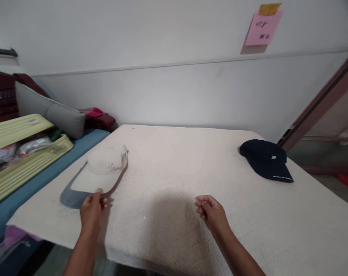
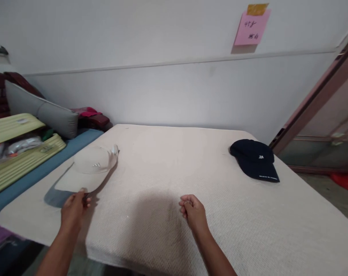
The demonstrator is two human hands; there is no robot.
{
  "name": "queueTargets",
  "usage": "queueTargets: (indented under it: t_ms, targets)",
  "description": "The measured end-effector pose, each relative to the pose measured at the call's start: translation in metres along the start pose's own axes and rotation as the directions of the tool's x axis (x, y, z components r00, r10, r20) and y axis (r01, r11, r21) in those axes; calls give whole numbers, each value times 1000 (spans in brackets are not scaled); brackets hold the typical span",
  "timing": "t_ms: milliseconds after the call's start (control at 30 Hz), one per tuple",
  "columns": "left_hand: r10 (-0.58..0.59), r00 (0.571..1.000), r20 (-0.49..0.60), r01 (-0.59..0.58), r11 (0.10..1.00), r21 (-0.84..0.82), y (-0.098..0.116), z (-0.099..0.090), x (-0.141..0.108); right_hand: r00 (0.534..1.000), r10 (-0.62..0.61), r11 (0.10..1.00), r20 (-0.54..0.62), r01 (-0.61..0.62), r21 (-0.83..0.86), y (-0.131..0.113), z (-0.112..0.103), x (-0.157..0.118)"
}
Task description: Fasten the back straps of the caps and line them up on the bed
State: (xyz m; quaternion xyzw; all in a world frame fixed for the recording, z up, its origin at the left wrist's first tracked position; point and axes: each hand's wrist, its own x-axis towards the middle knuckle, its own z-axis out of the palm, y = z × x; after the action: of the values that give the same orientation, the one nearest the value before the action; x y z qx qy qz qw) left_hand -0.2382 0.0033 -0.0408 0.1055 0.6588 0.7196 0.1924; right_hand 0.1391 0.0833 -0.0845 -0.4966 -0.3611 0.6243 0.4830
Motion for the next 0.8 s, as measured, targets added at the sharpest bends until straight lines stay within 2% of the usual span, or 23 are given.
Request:
queueTargets:
  t_ms: [100,200,333,400,500,600,667,700,733,800]
  targets:
    - [29,998,61,-29,1000,0,-1,13,-2,1000,8,999,25,-7,-51,0,2,1]
    - [92,993,74,-87,994,-74,2,27,-6,999,6,993,40,-1,-121,-2,5,0]
    - [165,982,87,-146,970,-196,12,49,-25,998,24,987,52,-15,-162,-8,10,-5]
    - [189,976,112,-154,953,-261,18,62,-46,995,55,987,78,-42,-158,-11,12,-8]
    - [180,962,204,-115,948,-296,18,78,-91,984,76,991,162,-57,-117,-16,14,-16]
    - [103,937,334,-34,978,-206,8,85,-143,960,75,997,268,-67,-38,-24,13,-25]
    - [21,904,428,2,999,-54,-4,84,-175,944,68,992,324,-100,81,-33,10,-29]
    - [-33,874,486,27,999,21,-11,83,-189,935,54,980,350,-117,160,-38,7,-31]
    - [-69,839,540,41,997,64,-17,81,-202,926,32,962,377,-130,239,-44,4,-31]
    - [-123,741,660,47,990,131,-32,76,-223,913,-39,919,406,-127,374,-57,-5,-30]
